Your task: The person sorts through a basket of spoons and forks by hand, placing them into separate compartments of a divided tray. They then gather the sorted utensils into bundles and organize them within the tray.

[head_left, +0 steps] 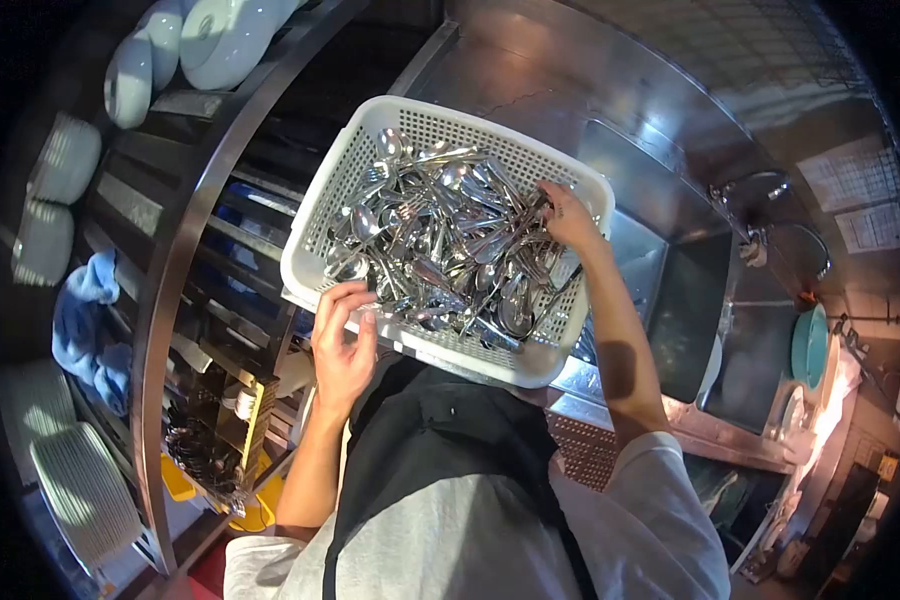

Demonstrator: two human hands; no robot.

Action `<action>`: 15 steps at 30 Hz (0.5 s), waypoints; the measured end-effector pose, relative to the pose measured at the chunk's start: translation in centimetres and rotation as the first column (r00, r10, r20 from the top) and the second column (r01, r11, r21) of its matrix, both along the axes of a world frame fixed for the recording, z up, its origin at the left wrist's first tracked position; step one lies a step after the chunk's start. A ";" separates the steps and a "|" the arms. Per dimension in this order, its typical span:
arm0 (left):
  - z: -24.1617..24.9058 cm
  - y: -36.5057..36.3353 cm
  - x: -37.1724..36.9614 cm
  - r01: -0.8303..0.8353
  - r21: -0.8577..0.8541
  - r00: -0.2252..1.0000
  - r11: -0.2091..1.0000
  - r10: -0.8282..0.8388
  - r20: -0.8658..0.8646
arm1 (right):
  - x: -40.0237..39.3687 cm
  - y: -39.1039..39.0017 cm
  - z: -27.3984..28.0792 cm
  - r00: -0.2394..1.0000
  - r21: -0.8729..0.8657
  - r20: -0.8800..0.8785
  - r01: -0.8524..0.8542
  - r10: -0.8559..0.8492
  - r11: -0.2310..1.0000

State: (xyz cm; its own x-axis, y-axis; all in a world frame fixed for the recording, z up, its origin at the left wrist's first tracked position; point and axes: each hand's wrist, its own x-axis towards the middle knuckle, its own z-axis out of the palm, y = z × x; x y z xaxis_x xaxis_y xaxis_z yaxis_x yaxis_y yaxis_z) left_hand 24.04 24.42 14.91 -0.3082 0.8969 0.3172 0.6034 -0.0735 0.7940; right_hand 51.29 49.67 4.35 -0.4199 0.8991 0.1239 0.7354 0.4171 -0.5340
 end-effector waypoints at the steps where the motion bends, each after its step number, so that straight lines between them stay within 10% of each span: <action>1: 0.1 0.6 -0.1 0.041 -0.013 0.999 0.999 -0.041 -0.007 | 0.1 -0.2 0.4 0.999 -0.062 0.039 -0.009 0.011 0.998; 7: -0.2 3.4 -0.7 0.192 -0.028 0.981 0.981 -0.191 0.041 | -1.8 -3.1 6.8 0.993 -0.483 -0.018 -0.107 0.112 0.869; 11: -0.9 4.7 -1.0 0.280 -0.063 0.959 0.958 -0.277 0.057 | -4.9 -6.8 9.6 0.882 -0.225 -0.471 -0.094 -0.024 0.970; 12: -1.0 5.0 -1.1 0.315 -0.076 0.948 0.946 -0.311 0.058 | -5.2 -6.9 9.3 0.919 0.146 -0.391 0.008 0.051 0.989; 15: -1.0 5.8 -1.5 0.369 -0.086 0.929 0.926 -0.364 0.067 | -2.3 -7.6 9.5 0.995 -0.145 -0.020 0.095 -0.099 0.985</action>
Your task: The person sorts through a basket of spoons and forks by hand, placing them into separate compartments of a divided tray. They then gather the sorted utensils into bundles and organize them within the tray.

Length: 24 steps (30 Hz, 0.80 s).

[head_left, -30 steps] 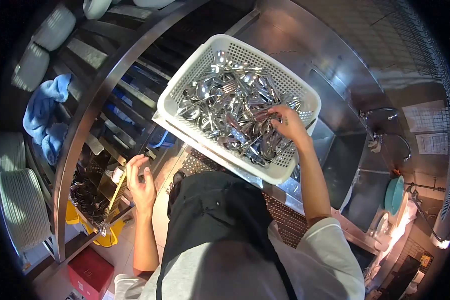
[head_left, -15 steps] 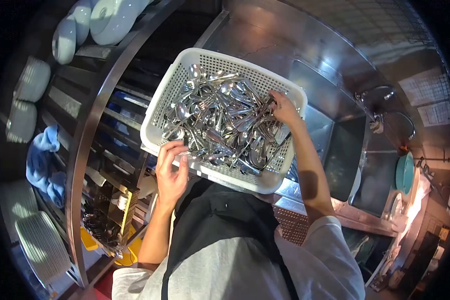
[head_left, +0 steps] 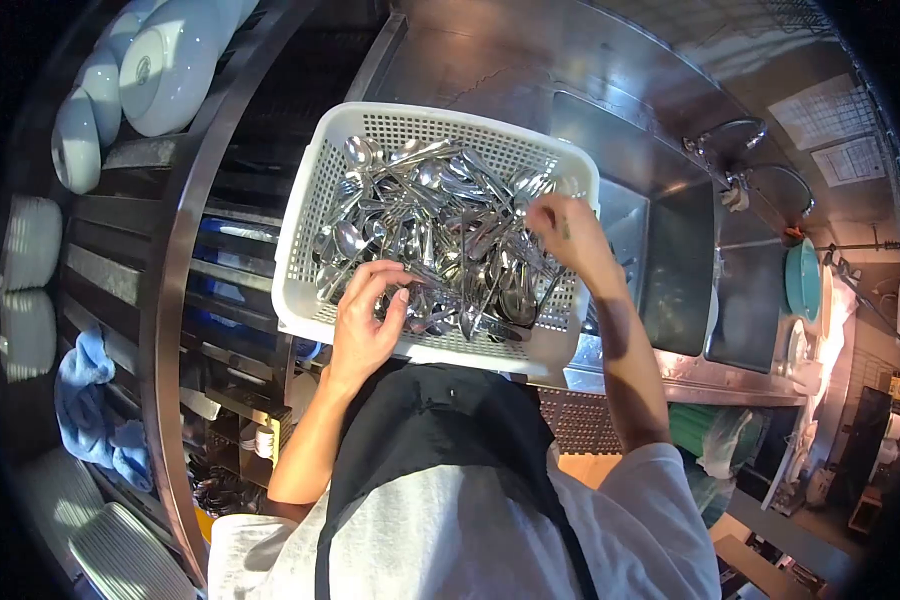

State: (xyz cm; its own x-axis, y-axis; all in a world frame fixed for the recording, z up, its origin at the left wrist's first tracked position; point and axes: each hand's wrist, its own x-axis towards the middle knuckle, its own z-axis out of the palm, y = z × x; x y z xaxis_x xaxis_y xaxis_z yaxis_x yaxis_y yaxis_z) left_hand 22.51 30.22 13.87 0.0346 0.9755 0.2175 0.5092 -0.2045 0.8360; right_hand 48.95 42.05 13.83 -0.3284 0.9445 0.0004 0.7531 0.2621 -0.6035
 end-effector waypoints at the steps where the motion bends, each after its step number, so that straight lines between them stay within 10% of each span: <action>1: 0.0 0.2 -0.3 0.007 -0.001 1.000 1.000 -0.007 0.004 | 0.4 -1.0 0.1 0.993 -0.105 0.084 -0.076 0.085 0.992; 3: -0.1 0.2 -0.7 0.018 -0.010 1.000 1.000 -0.018 0.013 | 1.0 -3.5 -2.2 0.889 -0.366 0.328 -0.191 0.318 0.911; 5: -0.2 0.2 -0.8 0.029 -0.008 0.999 1.000 -0.029 -0.020 | 0.9 -8.0 -6.2 0.783 -0.136 0.550 -0.259 0.290 0.956; 11: -0.3 -0.1 -0.3 0.065 -0.027 0.997 0.998 -0.064 0.048 | -1.4 -10.9 -5.4 0.665 -0.313 0.695 -0.063 0.274 0.948; 18: -0.6 -0.2 0.1 0.071 -0.072 0.992 0.995 -0.063 0.106 | 0.6 -10.5 -5.4 0.628 -0.260 0.624 -0.395 0.465 0.881; 24: 0.1 -0.1 1.0 0.132 -0.037 0.980 0.991 -0.124 0.158 | 0.2 -8.6 -0.1 0.911 0.135 0.177 -0.396 0.371 0.908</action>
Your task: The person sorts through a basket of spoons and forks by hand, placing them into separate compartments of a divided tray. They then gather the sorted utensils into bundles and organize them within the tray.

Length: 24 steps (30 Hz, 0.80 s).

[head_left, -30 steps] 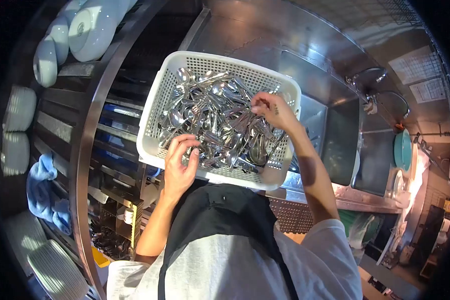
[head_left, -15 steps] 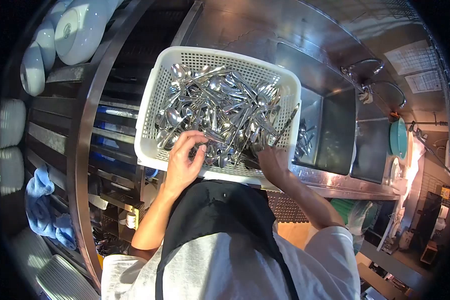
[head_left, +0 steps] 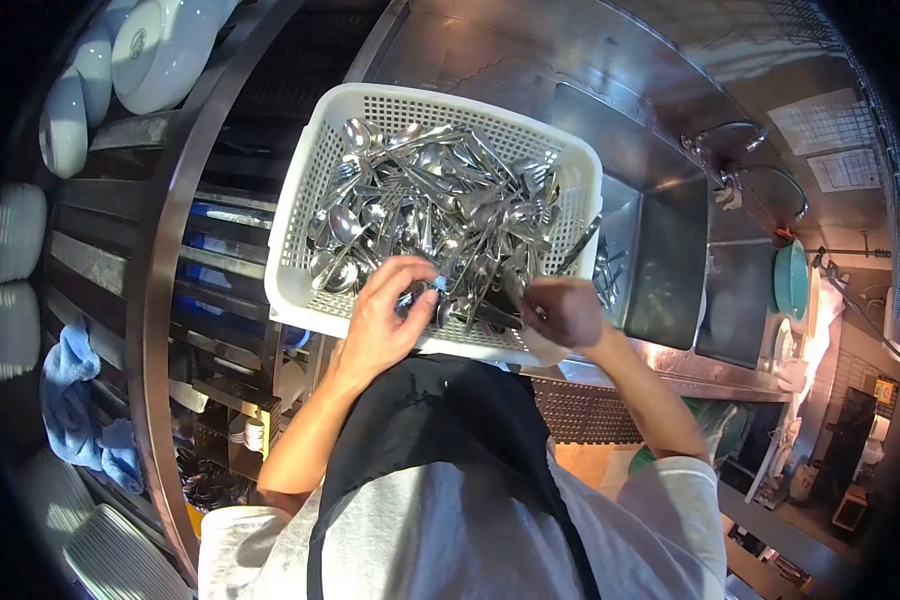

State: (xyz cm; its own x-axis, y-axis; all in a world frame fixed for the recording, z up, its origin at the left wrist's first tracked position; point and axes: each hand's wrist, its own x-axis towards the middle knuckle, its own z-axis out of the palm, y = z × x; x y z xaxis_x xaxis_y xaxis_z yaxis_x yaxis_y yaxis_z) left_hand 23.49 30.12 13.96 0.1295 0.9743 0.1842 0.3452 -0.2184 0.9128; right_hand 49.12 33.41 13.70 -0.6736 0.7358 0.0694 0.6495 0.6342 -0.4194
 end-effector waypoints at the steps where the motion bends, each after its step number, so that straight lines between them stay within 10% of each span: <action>1: 0.0 0.4 0.4 0.051 0.057 0.999 0.997 -0.051 -0.004 | -0.5 0.8 2.4 0.994 -0.057 -0.091 0.047 -0.052 0.997; 6: 3.5 3.7 4.6 0.105 0.163 0.990 0.981 -0.118 0.074 | -4.0 3.3 8.2 0.964 -0.283 -0.198 0.118 -0.179 0.952; 8: 3.4 5.2 4.8 0.131 0.211 0.981 0.969 -0.158 0.112 | -5.6 3.6 8.0 0.724 -0.491 -0.624 -0.072 -0.293 0.868; 10: 2.4 6.4 4.0 -0.009 0.208 0.986 0.978 -0.026 0.167 | -5.4 3.9 8.0 0.665 -0.356 -0.693 0.021 -0.279 0.934; 13: 3.6 5.6 1.9 -0.283 0.080 0.873 0.956 0.222 0.434 | -1.3 3.7 4.1 0.960 -0.399 -0.050 0.234 -0.276 0.887; 15: 3.4 5.5 0.1 -0.351 0.083 0.846 0.933 0.278 0.455 | 0.8 0.1 -2.2 0.953 -0.019 0.276 0.138 -0.127 0.990; 16: 3.2 5.2 -0.5 -0.366 0.032 0.820 0.930 0.306 0.484 | 0.8 -0.9 -3.5 0.855 -0.146 0.517 0.140 -0.045 0.979; 24: 2.7 4.2 -1.2 -0.373 0.037 0.806 0.927 0.304 0.508 | 0.2 -2.1 -6.0 0.843 -0.150 0.537 0.068 0.024 0.986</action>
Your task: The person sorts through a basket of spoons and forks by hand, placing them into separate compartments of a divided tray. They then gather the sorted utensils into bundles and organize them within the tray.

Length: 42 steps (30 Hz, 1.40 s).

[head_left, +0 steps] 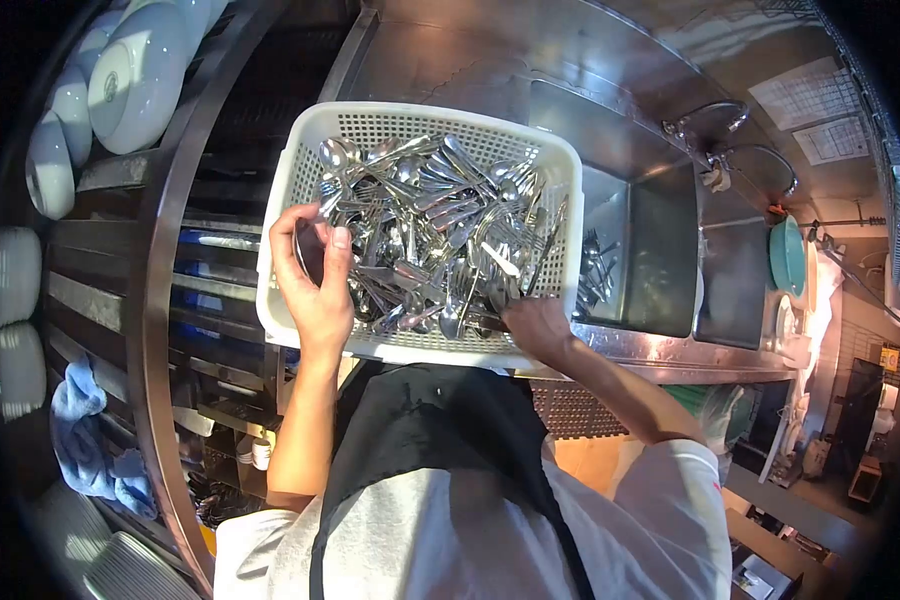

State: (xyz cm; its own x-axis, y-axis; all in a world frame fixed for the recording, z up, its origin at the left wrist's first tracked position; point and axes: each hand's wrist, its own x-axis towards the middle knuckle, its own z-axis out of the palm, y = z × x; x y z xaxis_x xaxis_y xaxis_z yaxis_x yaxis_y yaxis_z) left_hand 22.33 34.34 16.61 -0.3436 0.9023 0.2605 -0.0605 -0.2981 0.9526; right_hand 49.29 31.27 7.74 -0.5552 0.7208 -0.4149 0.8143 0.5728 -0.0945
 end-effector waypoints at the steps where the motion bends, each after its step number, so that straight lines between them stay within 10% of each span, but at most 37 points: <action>1: 0.2 -0.2 0.2 0.001 -0.046 1.000 0.999 0.001 0.029 | 0.3 -0.1 -0.1 1.000 0.000 0.002 0.002 -0.002 1.000; 4: -0.6 -0.4 0.1 -0.002 -0.068 0.998 0.998 -0.002 -0.060 | 0.6 0.2 0.9 0.997 0.074 -0.073 0.038 -0.033 0.997; 7: -1.2 -1.0 0.5 0.167 -0.072 0.986 0.983 -0.169 -0.019 | 0.8 1.0 5.8 0.828 0.076 -0.556 0.141 -0.076 0.987; 10: -2.0 -1.1 2.8 0.385 0.010 0.922 0.923 -0.385 -0.032 | -0.8 2.2 11.6 0.301 -0.424 -0.792 0.353 -0.531 0.834; 12: -3.3 -0.7 5.2 0.594 0.105 0.791 0.798 -0.602 0.109 | -1.5 2.9 13.3 0.312 -0.483 -0.742 0.365 -0.593 0.796; 13: -3.0 0.1 6.2 0.507 0.306 0.847 0.806 -0.398 -0.353 | -3.0 2.9 13.4 0.207 -0.482 -0.811 0.293 -0.547 0.826; 14: -2.4 0.0 6.3 0.567 0.206 0.792 0.797 -0.460 -0.401 | -4.2 3.1 13.4 0.208 -0.485 -0.814 0.269 -0.542 0.832; 21: -0.2 -1.7 3.6 0.288 -0.125 0.944 0.949 -0.260 0.201 | -9.8 4.6 13.1 0.111 -0.616 -0.774 0.095 -0.623 0.782; 22: -0.3 -2.0 1.9 0.066 -0.070 0.981 0.995 -0.078 -0.179 | -10.6 5.3 12.1 0.113 -0.617 -0.775 0.081 -0.622 0.783; 24: 0.2 -2.9 -1.2 -0.226 -0.034 0.972 0.974 0.223 -0.076 | -12.6 6.6 9.6 0.496 -0.387 -0.754 0.194 -0.431 0.901; 26: 1.5 -4.3 -4.3 -0.363 -0.019 0.930 0.931 0.364 0.048 | -15.5 7.0 6.1 0.766 -0.241 -0.639 -0.112 -0.071 0.964; 30: 2.7 -6.7 -8.1 -0.443 0.116 0.894 0.889 0.428 0.130 | -21.1 5.7 0.1 0.773 0.116 -0.443 -0.452 0.454 0.884; 36: 2.9 -8.9 -8.9 -0.539 0.148 0.842 0.829 0.532 0.089 | -24.1 5.0 -2.4 0.877 0.017 -0.202 -0.441 0.435 0.897; 39: 2.6 -9.8 -9.4 -0.545 0.141 0.839 0.827 0.539 0.079 | -22.4 6.4 -5.6 0.614 0.292 -0.566 -0.475 0.550 0.830; 42: 2.7 -10.3 -9.9 -0.493 0.111 0.870 0.863 0.487 0.075 | -19.2 7.3 2.8 0.615 0.207 -0.696 -0.324 0.372 0.923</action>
